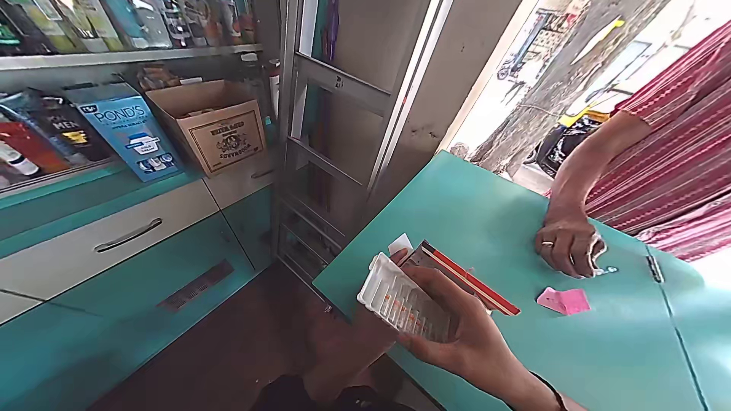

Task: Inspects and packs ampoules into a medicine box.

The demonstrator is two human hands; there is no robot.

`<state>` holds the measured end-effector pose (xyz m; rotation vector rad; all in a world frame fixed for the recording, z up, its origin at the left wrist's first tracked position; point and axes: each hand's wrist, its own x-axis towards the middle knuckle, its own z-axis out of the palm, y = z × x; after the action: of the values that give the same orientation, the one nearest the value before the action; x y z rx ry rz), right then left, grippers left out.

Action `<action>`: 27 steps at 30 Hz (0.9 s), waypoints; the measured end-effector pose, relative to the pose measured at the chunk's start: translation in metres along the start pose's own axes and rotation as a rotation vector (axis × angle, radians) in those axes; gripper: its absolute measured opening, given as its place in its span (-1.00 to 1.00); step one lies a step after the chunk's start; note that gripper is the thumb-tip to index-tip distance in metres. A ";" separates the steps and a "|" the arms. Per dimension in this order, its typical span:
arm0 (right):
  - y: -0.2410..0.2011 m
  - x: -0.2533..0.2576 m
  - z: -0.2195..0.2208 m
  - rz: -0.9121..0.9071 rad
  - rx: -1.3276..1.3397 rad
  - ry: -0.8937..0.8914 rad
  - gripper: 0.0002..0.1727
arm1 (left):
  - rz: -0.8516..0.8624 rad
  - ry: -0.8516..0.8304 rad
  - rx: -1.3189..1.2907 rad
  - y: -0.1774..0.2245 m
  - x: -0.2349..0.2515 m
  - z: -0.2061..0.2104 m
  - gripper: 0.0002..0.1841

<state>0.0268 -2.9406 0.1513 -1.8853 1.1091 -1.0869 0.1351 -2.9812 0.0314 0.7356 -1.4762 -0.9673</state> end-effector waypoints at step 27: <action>-0.006 -0.009 -0.073 0.220 -0.845 -0.040 -0.24 | -0.118 -0.090 0.117 0.050 0.031 -0.012 -0.22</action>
<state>-0.0389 -2.9404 0.1838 -2.2910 1.8949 -0.4631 0.1470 -2.9869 0.0901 0.8823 -1.5923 -1.0209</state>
